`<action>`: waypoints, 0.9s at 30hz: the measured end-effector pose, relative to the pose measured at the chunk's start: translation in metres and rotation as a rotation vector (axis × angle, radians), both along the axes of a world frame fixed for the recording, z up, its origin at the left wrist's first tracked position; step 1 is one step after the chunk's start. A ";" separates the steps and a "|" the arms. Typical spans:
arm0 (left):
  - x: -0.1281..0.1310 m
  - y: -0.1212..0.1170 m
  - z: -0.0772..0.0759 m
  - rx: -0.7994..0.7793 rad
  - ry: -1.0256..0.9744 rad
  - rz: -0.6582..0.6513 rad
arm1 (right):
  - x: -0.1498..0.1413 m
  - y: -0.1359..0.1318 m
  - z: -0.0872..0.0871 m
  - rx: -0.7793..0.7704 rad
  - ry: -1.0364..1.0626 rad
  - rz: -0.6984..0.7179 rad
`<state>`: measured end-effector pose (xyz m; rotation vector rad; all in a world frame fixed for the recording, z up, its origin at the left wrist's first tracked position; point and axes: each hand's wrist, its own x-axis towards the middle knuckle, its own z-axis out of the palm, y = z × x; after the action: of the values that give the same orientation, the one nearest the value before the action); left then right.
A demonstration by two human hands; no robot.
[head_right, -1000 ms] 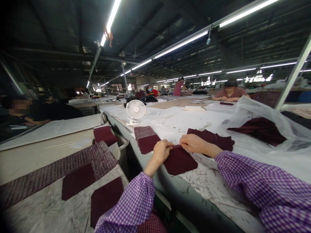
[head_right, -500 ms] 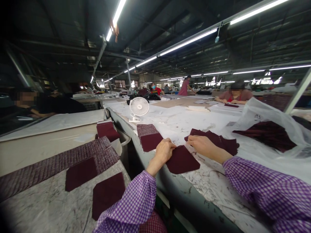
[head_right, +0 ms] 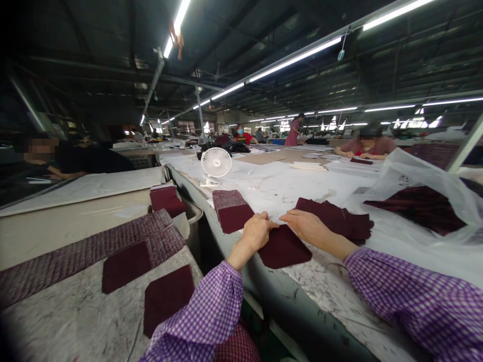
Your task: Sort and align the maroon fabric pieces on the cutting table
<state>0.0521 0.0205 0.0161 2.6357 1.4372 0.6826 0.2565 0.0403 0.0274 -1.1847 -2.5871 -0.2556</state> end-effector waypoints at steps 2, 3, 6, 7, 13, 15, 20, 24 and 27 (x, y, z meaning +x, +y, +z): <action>0.000 0.000 0.000 0.001 0.006 -0.004 | 0.000 0.000 0.000 -0.001 -0.011 0.010; 0.000 0.000 0.000 0.003 0.005 -0.005 | 0.000 0.000 0.000 -0.002 -0.029 0.010; 0.000 0.001 -0.002 0.009 -0.004 -0.004 | -0.002 -0.002 -0.001 0.034 -0.056 -0.014; 0.001 0.001 -0.003 0.012 -0.010 -0.002 | -0.003 -0.002 -0.001 0.053 -0.053 -0.019; -0.002 0.008 -0.007 0.005 -0.075 -0.022 | -0.011 -0.008 0.000 0.030 -0.116 -0.050; -0.010 0.009 -0.008 -0.018 -0.127 -0.025 | -0.012 -0.009 0.001 0.015 -0.146 -0.061; -0.039 0.008 -0.013 0.012 -0.264 -0.010 | -0.013 -0.013 -0.002 0.017 -0.183 -0.023; -0.049 0.003 -0.019 0.103 -0.226 -0.033 | -0.018 -0.018 -0.002 0.007 -0.226 -0.024; -0.048 -0.001 -0.023 0.212 -0.148 -0.050 | -0.024 -0.022 0.008 -0.051 -0.266 -0.052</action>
<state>0.0037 0.0198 -0.0064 2.6934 1.3216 1.0547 0.2330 0.0187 0.0350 -1.3167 -2.8062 -0.3842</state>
